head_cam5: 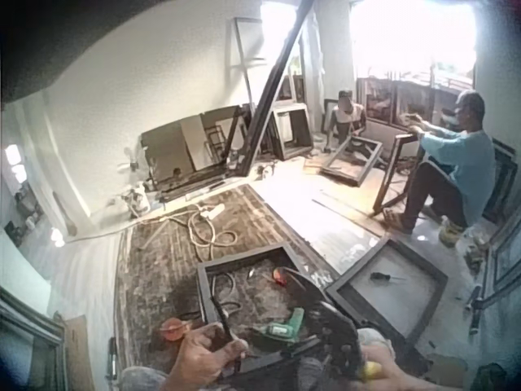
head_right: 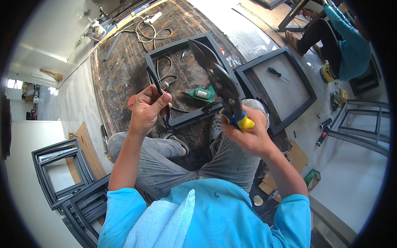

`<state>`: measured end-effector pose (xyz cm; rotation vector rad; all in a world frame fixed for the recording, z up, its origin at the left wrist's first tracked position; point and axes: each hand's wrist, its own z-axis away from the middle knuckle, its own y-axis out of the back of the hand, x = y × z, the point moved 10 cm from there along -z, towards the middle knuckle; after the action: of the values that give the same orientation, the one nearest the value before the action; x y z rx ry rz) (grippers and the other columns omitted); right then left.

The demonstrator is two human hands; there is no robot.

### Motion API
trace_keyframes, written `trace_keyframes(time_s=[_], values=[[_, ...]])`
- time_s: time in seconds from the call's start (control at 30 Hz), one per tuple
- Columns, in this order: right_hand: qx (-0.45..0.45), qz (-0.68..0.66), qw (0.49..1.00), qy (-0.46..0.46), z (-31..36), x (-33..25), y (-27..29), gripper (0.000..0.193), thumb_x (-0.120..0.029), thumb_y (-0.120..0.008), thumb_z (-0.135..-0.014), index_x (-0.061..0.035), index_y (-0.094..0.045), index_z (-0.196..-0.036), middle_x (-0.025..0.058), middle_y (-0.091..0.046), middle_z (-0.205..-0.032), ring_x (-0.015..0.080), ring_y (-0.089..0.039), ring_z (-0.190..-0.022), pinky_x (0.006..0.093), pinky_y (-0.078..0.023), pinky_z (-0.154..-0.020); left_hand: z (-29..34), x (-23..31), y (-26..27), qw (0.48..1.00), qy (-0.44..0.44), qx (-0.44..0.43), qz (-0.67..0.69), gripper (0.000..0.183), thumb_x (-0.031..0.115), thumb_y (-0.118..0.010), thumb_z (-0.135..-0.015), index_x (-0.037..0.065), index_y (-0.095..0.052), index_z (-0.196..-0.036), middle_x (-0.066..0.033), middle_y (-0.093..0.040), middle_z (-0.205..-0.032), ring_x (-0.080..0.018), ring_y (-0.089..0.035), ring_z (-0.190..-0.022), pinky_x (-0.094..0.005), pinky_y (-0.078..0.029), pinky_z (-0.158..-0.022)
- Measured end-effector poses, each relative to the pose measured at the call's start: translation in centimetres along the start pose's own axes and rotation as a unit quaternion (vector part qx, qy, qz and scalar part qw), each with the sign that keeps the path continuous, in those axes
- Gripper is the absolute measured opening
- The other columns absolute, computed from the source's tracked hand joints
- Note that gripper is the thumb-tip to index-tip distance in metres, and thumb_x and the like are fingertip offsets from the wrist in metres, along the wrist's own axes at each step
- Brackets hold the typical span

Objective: Installing a rubber seal into a metal frame.

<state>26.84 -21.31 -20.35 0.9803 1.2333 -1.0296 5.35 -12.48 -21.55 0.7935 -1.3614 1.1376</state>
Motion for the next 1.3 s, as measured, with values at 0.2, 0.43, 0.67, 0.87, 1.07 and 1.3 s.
trace_keyframes(time_s=[0.2, 0.43, 0.67, 0.87, 1.07, 1.3], values=[[-0.044, -0.106, 0.993, -0.002, -4.2, -1.3, -2.4, 0.019, -0.009, -0.064, -0.084, -0.0038, -0.055, -0.1, 0.0007, -0.056, -0.076, 0.0056, -0.052, -0.062, 0.0214, -0.042, -0.054, 0.6, 0.4, 0.6, 0.989, -0.016, 0.033, -0.141, 0.024, 0.018, -0.076, -0.082, 0.008, -0.056, -0.074, 0.0058, -0.054, -0.065, -0.0003, -0.041, -0.06, -0.0177, -0.033, -0.054], [-0.044, -0.079, 0.996, -0.005, -8.2, 0.4, -5.4, 0.021, -0.006, -0.066, -0.08, -0.0025, -0.056, -0.097, 0.0008, -0.06, -0.079, 0.0075, -0.056, -0.07, 0.0242, -0.046, -0.064, 0.3, -1.1, -1.0, 0.998, -0.012, 0.067, 0.011, 0.021, 0.015, -0.075, -0.082, 0.006, -0.058, -0.076, -0.0023, -0.065, -0.07, -0.0052, -0.058, -0.056, -0.0191, -0.047, -0.05], [-0.06, -0.063, 0.996, -0.001, -8.6, 1.9, -6.4, 0.024, -0.006, -0.068, -0.079, -0.001, -0.057, -0.1, 0.0031, -0.062, -0.084, 0.0088, -0.059, -0.075, 0.0252, -0.048, -0.067, 0.9, -3.0, -1.2, 0.994, 0.008, 0.083, 0.073, 0.018, 0.015, -0.071, -0.085, 0.003, -0.058, -0.083, -0.0067, -0.067, -0.072, -0.0092, -0.065, -0.06, -0.0216, -0.054, -0.053], [-0.083, -0.131, 0.982, -0.109, -7.1, 4.2, -6.3, 0.016, -0.009, -0.067, -0.083, -0.001, -0.06, -0.094, 0.0045, -0.064, -0.077, 0.0091, -0.058, -0.061, 0.023, -0.047, -0.054, 1.5, -3.3, -0.3, 0.994, 0.004, 0.076, 0.074, 0.017, 0.016, -0.07, -0.086, 0.004, -0.059, -0.089, -0.0039, -0.064, -0.073, -0.0123, -0.066, -0.061, -0.0232, -0.055, -0.054], [-0.076, -0.164, 0.973, -0.146, -6.4, 4.6, -5.9, 0.017, -0.01, -0.067, -0.083, -0.0019, -0.06, -0.097, 0.0056, -0.065, -0.077, 0.0086, -0.058, -0.061, 0.0224, -0.048, -0.054, 2.2, -2.9, 0.3, 0.993, -0.004, 0.05, 0.105, 0.015, 0.014, -0.066, -0.088, 0.002, -0.061, -0.097, -0.0057, -0.066, -0.083, -0.0145, -0.067, -0.072, -0.0262, -0.056, -0.063], [-0.055, -0.164, 0.971, -0.166, -6.2, 5.7, -6.2, 0.018, -0.01, -0.067, -0.082, -0.0014, -0.059, -0.096, 0.0055, -0.064, -0.079, 0.0091, -0.058, -0.062, 0.0238, -0.048, -0.057, 1.8, -1.9, 1.3, 0.995, -0.051, 0.071, 0.051, 0.015, 0.019, -0.061, -0.092, 0.004, -0.062, -0.098, -0.0041, -0.066, -0.09, -0.0138, -0.065, -0.085, -0.0263, -0.055, -0.074]])
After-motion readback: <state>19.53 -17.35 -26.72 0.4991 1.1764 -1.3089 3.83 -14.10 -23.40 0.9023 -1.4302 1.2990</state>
